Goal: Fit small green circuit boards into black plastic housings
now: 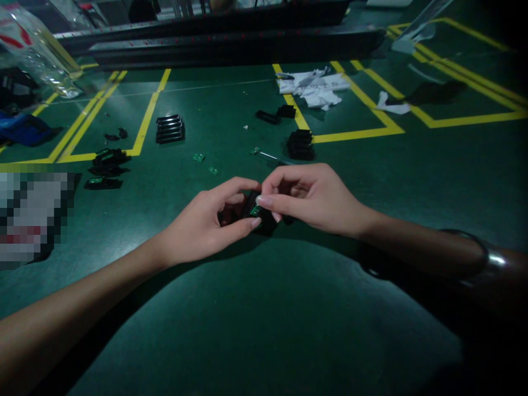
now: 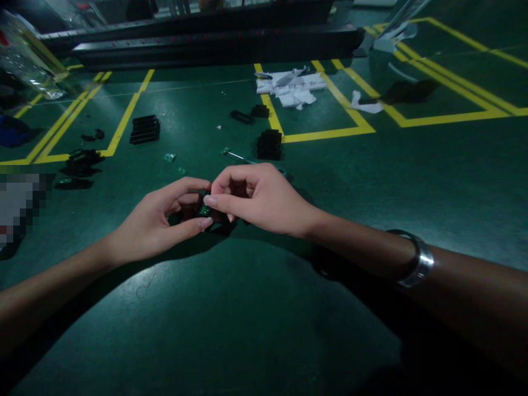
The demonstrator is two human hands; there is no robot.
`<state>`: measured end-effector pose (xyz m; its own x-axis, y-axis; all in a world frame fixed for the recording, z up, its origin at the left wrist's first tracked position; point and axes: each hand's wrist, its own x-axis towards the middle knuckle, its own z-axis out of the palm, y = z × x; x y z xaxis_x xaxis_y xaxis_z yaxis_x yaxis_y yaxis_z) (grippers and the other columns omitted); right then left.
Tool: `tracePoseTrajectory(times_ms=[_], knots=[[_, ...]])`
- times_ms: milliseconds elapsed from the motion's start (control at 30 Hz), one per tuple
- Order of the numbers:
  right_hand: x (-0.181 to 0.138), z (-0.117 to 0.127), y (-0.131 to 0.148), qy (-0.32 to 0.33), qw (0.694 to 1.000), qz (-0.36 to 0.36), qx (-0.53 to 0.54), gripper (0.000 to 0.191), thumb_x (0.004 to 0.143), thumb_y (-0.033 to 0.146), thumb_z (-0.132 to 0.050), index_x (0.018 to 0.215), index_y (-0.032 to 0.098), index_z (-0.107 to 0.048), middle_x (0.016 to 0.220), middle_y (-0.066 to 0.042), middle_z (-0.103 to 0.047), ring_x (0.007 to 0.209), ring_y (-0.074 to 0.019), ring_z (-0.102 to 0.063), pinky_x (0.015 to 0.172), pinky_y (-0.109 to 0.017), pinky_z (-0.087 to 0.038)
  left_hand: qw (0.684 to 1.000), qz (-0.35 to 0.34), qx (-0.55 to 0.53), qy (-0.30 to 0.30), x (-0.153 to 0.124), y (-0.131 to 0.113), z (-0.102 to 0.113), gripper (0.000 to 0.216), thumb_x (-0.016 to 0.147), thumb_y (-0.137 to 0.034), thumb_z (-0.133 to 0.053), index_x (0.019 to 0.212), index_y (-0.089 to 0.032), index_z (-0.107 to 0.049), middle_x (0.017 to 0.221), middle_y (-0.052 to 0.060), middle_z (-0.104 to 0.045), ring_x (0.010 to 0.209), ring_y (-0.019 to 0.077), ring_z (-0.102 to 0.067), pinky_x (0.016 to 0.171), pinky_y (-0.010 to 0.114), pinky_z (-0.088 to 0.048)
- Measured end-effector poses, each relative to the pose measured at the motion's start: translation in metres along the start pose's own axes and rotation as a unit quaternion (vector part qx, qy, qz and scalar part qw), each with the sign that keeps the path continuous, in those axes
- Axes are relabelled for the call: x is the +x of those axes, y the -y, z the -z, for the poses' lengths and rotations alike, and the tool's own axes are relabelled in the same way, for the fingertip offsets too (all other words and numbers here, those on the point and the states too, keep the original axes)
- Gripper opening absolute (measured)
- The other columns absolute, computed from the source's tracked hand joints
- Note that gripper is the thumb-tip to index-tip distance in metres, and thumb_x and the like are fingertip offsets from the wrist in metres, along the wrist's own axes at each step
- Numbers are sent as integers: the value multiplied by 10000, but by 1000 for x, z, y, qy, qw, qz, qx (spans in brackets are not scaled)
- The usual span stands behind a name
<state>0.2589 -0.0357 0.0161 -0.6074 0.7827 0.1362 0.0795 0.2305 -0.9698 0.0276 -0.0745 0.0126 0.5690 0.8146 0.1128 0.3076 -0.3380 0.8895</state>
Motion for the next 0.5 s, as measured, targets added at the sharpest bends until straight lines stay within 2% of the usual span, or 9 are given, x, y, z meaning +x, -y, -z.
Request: tracePoseTrajectory(times_ms=[333,500], knots=[[1,-1,2,2,1000,-3,-10,154,879,293,-815,847,176,-720,683,16,-676,596,-115,-608,561,-245,-492,1000,2,8,0,0,0,0,427,972,-306,-702,1366,-201,-573,977,49,-743,976,210,-746,797,297,-603],[0,0,0,-3,1000,-6,-12,154,884,307,-810,858,186,-720,689,16,-680,596,-118,-609,564,-250,-487,1000,0,-1,1,0,0,0,432,974,-295,-696,1373,-200,-562,1042,64,-755,977,206,-746,793,291,-603]])
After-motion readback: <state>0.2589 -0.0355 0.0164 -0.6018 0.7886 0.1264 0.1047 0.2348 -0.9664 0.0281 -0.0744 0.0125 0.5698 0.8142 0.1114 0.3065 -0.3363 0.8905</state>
